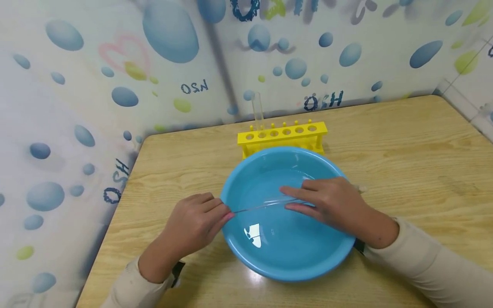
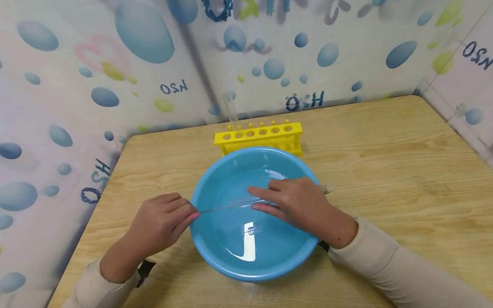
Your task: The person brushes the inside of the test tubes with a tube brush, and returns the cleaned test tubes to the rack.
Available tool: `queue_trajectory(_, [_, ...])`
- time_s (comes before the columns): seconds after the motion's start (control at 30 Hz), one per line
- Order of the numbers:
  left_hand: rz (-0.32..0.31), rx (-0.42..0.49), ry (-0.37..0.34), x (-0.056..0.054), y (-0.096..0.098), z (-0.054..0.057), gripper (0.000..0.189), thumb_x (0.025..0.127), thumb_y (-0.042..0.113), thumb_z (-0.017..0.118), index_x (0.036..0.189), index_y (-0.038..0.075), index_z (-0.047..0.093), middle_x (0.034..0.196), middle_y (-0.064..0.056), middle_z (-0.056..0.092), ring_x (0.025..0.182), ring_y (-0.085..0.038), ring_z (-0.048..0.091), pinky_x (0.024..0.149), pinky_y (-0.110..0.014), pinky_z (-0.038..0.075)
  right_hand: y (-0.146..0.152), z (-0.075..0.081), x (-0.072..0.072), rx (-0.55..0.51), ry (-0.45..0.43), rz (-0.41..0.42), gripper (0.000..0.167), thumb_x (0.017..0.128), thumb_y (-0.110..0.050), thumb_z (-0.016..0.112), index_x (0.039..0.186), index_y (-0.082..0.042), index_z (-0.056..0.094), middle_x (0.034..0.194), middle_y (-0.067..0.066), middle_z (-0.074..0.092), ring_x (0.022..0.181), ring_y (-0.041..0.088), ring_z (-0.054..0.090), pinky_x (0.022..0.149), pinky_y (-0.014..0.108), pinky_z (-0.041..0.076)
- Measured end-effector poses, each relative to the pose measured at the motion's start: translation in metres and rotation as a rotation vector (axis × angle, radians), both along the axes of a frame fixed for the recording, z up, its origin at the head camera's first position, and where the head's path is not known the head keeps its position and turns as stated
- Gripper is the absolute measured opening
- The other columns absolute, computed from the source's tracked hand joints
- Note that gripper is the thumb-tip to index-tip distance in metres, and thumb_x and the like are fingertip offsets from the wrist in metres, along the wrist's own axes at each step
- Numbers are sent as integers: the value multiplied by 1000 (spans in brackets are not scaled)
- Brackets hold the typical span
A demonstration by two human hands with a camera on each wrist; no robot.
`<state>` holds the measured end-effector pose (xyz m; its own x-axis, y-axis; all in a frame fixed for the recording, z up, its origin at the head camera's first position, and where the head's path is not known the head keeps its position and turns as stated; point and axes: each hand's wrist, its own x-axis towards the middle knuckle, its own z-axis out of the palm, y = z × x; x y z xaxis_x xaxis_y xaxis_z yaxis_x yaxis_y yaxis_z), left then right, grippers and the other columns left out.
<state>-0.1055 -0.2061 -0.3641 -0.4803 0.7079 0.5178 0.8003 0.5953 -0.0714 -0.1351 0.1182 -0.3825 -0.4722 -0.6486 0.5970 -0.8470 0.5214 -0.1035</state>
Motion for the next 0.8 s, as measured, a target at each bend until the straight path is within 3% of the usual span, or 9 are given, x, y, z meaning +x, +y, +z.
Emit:
queue_trajectory(0.2, [25, 14, 5, 2, -11, 2, 45, 109, 35, 39, 84, 14, 70, 72, 5, 68, 61, -11, 54, 55, -25, 51, 1, 0, -1, 7, -18, -16, 52, 100, -57, 43, 119, -19, 75, 66, -6, 62, 55, 3, 53, 52, 14, 45])
queue_trajectory(0.57, [70, -3, -19, 7, -35, 6, 46, 109, 36, 37, 82, 16, 69, 73, 7, 65, 61, -7, 54, 53, -24, 49, 2, 0, -3, 7, -23, -20, 60, 101, -58, 33, 118, -19, 75, 64, -6, 58, 56, 2, 51, 51, 14, 42])
queue_trajectory(0.8, [89, 16, -110, 8, -50, 9, 47, 109, 37, 37, 83, 16, 68, 72, 9, 65, 64, -3, 57, 55, -23, 50, 1, -1, -4, 4, -37, -17, 59, 100, -59, 36, 118, -19, 75, 67, -6, 62, 56, 3, 54, 52, 15, 43])
